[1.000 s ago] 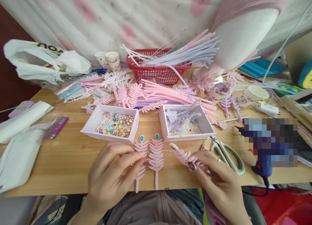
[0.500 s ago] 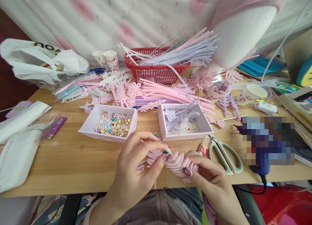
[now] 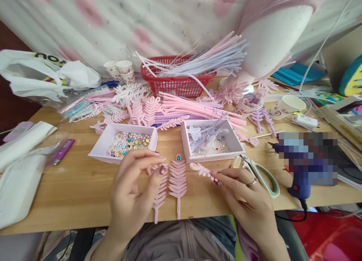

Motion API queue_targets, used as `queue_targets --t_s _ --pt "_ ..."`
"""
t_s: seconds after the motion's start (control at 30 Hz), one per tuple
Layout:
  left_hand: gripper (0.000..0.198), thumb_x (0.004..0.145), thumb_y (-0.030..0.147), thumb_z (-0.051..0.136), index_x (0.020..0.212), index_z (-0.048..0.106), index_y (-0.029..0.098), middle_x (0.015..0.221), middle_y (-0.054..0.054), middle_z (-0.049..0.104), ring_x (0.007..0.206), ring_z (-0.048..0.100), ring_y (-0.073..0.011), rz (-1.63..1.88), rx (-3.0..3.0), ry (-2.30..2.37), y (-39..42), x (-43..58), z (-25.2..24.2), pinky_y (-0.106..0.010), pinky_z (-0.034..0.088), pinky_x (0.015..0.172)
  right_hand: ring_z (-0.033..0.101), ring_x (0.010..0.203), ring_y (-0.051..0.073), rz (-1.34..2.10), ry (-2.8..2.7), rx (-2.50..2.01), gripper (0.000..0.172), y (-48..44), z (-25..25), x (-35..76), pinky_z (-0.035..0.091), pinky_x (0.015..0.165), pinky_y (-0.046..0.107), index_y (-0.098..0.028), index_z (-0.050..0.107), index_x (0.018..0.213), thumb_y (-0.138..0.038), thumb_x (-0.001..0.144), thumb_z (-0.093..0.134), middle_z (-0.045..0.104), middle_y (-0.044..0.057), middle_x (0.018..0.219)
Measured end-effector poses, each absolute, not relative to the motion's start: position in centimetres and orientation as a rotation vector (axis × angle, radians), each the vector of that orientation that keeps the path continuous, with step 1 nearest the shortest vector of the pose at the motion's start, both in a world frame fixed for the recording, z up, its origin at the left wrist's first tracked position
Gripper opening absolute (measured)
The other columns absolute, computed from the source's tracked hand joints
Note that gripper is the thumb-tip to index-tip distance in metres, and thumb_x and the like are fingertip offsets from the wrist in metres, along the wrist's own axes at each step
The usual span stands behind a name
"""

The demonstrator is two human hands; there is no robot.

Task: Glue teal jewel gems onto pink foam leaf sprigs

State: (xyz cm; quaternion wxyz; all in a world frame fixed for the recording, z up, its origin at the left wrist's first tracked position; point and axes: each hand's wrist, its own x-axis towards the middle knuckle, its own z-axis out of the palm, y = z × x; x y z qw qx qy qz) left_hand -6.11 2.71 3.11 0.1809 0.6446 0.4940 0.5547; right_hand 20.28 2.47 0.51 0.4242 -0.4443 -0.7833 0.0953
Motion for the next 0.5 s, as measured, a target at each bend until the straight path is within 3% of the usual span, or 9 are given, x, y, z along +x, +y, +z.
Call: queue_targets --t_s 0.2,0.37,0.5 --pt "0.012 0.095 0.017 0.073 0.086 0.071 0.025 0.098 0.0 0.068 0.096 0.065 -0.0182 1.721 1.757 1.587 3.2 -9.0 3.3 -0.031 0.055 0.079 0.067 0.093 0.024 0.202 -2.192 -1.154 0.032 2.5 -0.5 20.2 0.058 0.081 0.041 -0.023 0.074 0.121 -0.007 0.099 0.057 0.074 0.01 0.107" --pt "0.036 0.107 0.025 0.052 0.074 0.066 0.024 0.068 0.004 0.058 0.061 0.052 -0.0121 1.522 1.982 1.72 4.8 -12.7 5.1 -0.03 0.039 0.057 0.064 0.104 0.029 0.246 -2.285 -1.088 0.025 2.1 -0.6 20.2 0.054 0.087 0.049 -0.017 0.07 0.123 -0.018 0.099 0.065 0.07 0.014 0.115" --pt "0.042 0.102 0.024 0.054 0.06 0.06 0.022 0.055 0.005 0.056 0.058 0.057 -0.0127 1.305 2.107 1.847 7.1 -14.9 7.2 -0.029 0.042 0.06 0.064 0.098 0.024 0.132 -2.203 -1.029 0.018 2.2 -0.6 20.5 0.051 0.089 0.043 -0.016 0.071 0.112 -0.01 0.098 0.06 0.068 0.012 0.108"
